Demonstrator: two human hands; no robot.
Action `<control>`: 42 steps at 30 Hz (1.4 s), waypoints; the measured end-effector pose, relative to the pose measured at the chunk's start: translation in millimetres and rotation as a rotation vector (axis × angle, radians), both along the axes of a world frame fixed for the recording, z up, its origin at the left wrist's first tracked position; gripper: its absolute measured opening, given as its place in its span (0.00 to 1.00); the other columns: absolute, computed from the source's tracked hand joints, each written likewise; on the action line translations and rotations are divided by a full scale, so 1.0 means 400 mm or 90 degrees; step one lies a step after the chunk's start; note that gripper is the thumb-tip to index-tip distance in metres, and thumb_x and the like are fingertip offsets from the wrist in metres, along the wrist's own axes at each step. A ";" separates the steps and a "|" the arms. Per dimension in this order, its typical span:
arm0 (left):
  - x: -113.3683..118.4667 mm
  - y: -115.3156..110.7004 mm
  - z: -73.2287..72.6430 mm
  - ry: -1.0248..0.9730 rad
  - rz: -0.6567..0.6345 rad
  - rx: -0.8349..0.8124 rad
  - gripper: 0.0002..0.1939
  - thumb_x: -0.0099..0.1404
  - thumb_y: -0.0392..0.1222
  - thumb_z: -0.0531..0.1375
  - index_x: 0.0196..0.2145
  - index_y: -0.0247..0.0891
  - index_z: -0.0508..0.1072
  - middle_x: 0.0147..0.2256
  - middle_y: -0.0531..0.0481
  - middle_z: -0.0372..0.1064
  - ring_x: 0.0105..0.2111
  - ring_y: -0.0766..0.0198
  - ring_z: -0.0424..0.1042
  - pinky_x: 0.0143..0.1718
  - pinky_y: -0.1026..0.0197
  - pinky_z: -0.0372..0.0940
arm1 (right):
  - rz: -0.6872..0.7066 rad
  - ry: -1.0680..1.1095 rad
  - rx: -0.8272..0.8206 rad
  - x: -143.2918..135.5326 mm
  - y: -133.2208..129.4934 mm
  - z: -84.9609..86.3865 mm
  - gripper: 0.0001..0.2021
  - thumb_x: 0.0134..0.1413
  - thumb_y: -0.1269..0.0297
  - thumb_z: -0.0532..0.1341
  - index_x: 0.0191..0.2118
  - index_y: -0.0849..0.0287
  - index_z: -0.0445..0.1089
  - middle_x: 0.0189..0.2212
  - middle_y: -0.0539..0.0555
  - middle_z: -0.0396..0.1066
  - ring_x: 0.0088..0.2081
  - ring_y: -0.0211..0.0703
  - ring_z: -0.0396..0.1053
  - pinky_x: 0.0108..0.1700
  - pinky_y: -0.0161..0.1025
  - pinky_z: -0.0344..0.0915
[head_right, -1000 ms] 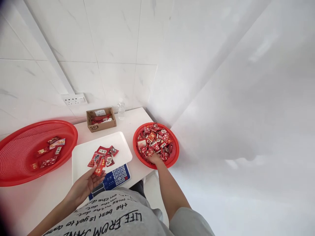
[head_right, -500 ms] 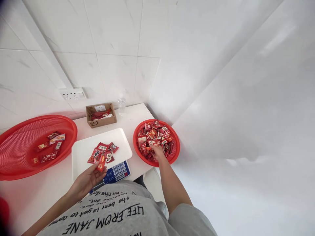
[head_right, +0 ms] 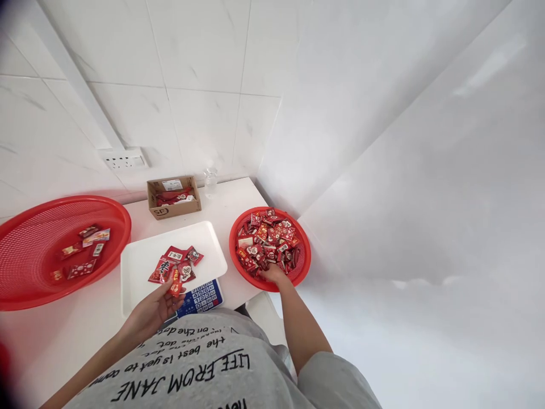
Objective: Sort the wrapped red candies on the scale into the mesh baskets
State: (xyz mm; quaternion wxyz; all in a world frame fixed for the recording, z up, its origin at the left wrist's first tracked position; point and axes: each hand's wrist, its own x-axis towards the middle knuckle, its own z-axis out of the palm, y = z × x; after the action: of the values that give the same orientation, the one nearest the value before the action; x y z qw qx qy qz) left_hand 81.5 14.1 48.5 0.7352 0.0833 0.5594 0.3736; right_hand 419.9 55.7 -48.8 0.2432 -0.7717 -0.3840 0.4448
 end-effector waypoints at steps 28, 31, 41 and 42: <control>0.033 0.006 0.000 -0.001 -0.041 0.008 0.06 0.61 0.39 0.56 0.29 0.34 0.68 0.26 0.48 0.71 0.26 0.65 0.72 0.30 0.64 0.69 | -0.304 0.323 0.169 0.031 0.045 0.099 0.07 0.52 0.63 0.56 0.38 0.57 0.62 0.35 0.55 0.73 0.35 0.42 0.72 0.34 0.37 0.72; 0.027 0.002 -0.009 -0.004 -0.042 0.005 0.06 0.61 0.39 0.57 0.29 0.34 0.69 0.27 0.47 0.71 0.27 0.65 0.72 0.31 0.64 0.69 | -0.297 0.249 0.152 0.025 0.039 0.096 0.13 0.53 0.62 0.54 0.45 0.56 0.60 0.37 0.56 0.73 0.33 0.42 0.72 0.33 0.38 0.71; 0.026 -0.005 -0.006 -0.006 -0.046 0.010 0.06 0.60 0.40 0.57 0.29 0.34 0.69 0.27 0.47 0.71 0.26 0.65 0.72 0.31 0.63 0.69 | -0.158 0.044 0.175 0.008 0.024 0.069 0.17 0.54 0.55 0.50 0.47 0.56 0.61 0.39 0.57 0.71 0.34 0.44 0.71 0.35 0.39 0.68; 0.027 -0.005 -0.004 -0.006 -0.047 0.010 0.07 0.61 0.40 0.57 0.29 0.34 0.69 0.27 0.47 0.71 0.26 0.65 0.72 0.31 0.63 0.69 | -0.100 0.006 0.156 0.004 0.022 0.064 0.17 0.55 0.56 0.49 0.47 0.57 0.61 0.40 0.57 0.71 0.35 0.43 0.71 0.36 0.39 0.68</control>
State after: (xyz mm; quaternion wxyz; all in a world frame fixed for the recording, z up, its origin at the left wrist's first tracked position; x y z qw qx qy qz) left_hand 92.2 12.1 46.8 0.7505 0.1078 0.5496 0.3508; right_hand 421.4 64.4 -23.0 0.3713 -0.7620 -0.3726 0.3776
